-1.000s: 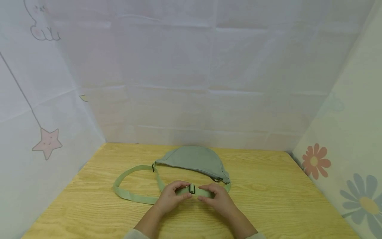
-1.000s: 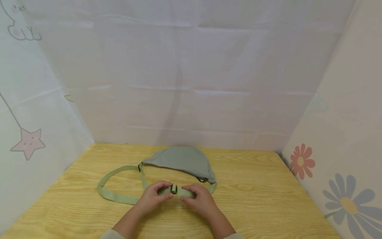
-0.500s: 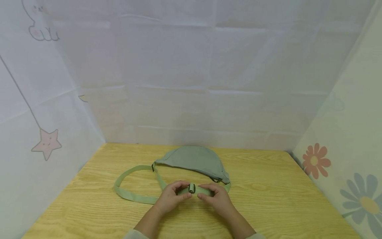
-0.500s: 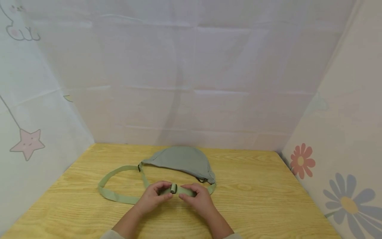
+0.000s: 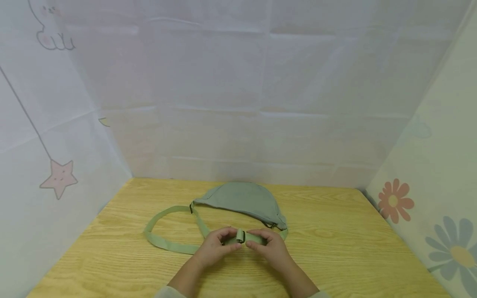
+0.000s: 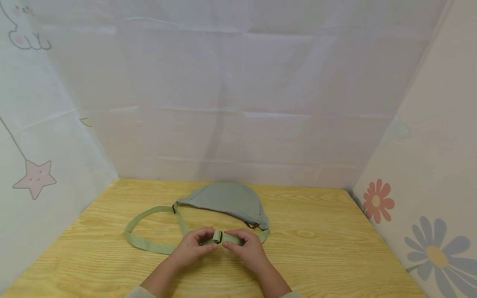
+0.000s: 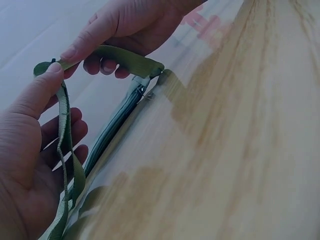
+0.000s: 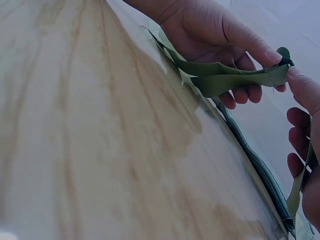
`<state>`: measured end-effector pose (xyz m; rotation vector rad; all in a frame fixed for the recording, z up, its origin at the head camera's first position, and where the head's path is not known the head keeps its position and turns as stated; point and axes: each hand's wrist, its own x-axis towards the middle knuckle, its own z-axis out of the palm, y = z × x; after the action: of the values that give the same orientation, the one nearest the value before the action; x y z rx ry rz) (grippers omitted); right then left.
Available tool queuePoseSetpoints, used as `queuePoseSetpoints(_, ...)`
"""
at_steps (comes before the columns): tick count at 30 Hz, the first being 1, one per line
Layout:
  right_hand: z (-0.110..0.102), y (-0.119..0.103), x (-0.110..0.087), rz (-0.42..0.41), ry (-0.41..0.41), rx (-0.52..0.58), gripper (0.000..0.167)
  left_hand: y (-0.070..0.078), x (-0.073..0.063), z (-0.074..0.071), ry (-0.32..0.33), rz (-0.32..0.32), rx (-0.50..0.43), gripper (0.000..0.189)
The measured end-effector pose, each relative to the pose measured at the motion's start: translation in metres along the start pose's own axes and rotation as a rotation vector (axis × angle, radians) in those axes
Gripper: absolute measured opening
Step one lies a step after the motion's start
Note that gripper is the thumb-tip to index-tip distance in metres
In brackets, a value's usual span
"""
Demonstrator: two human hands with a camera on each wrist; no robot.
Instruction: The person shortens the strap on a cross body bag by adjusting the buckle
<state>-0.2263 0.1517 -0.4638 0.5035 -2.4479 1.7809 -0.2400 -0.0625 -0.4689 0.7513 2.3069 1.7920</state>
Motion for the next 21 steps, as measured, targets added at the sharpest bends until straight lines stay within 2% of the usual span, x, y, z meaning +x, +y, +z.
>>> queuePoseSetpoints(8,0.0021,0.0004,0.0014,0.014,-0.006,-0.034,0.031,0.0021,-0.0008,0.0008,-0.012,0.013,0.001,0.029)
queuePoseSetpoints(14,0.0017,-0.0033,0.0,-0.013,-0.044,-0.068,0.036,0.0021,-0.001,0.0022,-0.013,0.039,0.005,0.029)
queuePoseSetpoints(21,0.0005,-0.0031,-0.0012,0.001,-0.071,-0.181,0.052,0.0,-0.0014,0.0017,0.035,-0.003,0.05,0.028)
